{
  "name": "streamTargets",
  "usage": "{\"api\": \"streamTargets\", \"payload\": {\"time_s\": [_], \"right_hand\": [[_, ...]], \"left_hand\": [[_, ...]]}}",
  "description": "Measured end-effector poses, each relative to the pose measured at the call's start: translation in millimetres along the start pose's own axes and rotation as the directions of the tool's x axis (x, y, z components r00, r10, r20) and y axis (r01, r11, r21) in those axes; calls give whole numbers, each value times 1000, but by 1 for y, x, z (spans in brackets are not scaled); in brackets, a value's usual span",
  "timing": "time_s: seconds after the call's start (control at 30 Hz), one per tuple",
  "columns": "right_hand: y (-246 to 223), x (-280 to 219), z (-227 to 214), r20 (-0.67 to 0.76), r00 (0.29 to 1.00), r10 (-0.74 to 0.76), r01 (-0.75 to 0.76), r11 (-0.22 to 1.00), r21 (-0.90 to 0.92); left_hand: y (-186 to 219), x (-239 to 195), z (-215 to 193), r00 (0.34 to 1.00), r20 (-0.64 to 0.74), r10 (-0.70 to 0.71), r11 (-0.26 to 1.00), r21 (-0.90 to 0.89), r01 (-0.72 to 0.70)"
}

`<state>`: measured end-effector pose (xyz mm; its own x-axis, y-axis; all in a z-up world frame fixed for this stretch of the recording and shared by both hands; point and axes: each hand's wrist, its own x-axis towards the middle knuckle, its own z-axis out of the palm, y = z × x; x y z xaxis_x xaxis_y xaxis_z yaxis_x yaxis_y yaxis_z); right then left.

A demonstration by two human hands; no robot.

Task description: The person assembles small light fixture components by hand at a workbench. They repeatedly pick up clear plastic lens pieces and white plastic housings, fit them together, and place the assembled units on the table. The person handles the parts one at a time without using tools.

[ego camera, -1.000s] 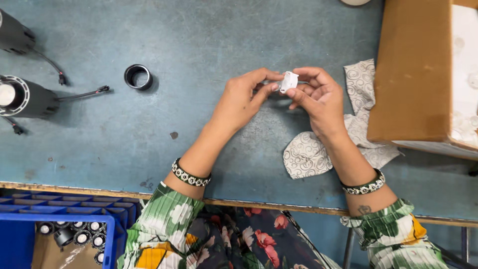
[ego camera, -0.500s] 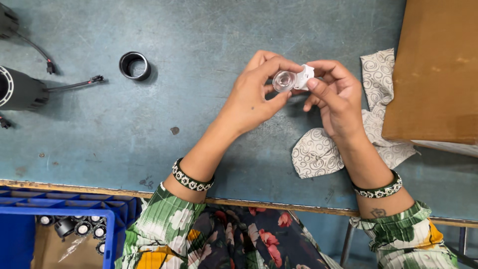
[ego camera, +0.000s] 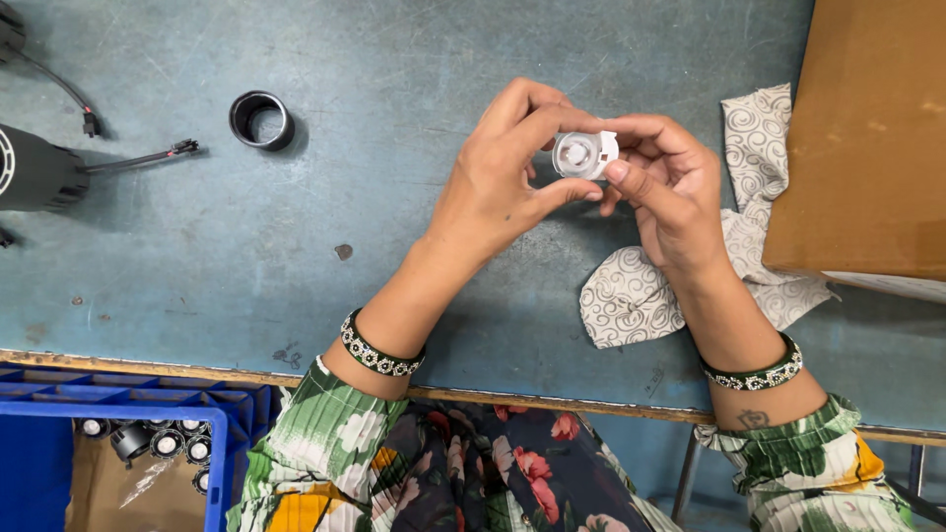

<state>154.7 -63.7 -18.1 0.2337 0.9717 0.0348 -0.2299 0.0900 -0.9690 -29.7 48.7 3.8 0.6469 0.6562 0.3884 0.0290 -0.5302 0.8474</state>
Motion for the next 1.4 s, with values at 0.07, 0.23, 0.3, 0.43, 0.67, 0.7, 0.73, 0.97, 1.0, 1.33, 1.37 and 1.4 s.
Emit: {"api": "streamTargets", "payload": {"time_s": [0.07,0.23,0.3,0.43,0.67,0.7,0.73,0.97,1.0,1.33,1.37,1.4], "right_hand": [[1,0,-1,-1,1000,1,-1,1000,8],[3,1,-3,5,1000,18,-18,1000,17],[3,1,-3,-5,999,31,-31,999,6],[5,0,-1,19,999,44,-44,998,34],[21,-4,3,-88,993,-84,73,989,-127],[21,-4,2,-92,990,-108,97,988,-122],[22,-4,2,-102,985,-137,124,984,-125],[15,-6,2,-122,971,-207,196,976,-98],[14,-6,3,-98,968,-232,222,969,-108],[12,-10,5,-85,973,-216,212,976,-45],[13,-10,6,-94,972,-215,210,976,-60],[13,-10,5,-105,971,-216,209,975,-75]], "left_hand": [[-2,-1,0,1000,8,3,1000,-11,-3],[-3,-5,3,992,-41,117,992,44,-115],[-3,-6,5,977,-79,199,973,136,-188],[-1,-7,11,975,-65,213,960,197,-197],[1,-8,17,975,-63,211,969,147,-200],[1,-8,17,977,-81,198,977,98,-190],[2,-8,16,988,-73,135,991,14,-134],[1,-7,17,990,-29,-138,933,-339,120],[0,-7,17,990,-26,-137,920,-373,118],[-2,-11,19,997,-82,-9,964,-267,-13],[-3,-11,20,997,-80,-10,965,-261,-11],[-3,-11,20,997,-76,-9,967,-255,-11]]}}
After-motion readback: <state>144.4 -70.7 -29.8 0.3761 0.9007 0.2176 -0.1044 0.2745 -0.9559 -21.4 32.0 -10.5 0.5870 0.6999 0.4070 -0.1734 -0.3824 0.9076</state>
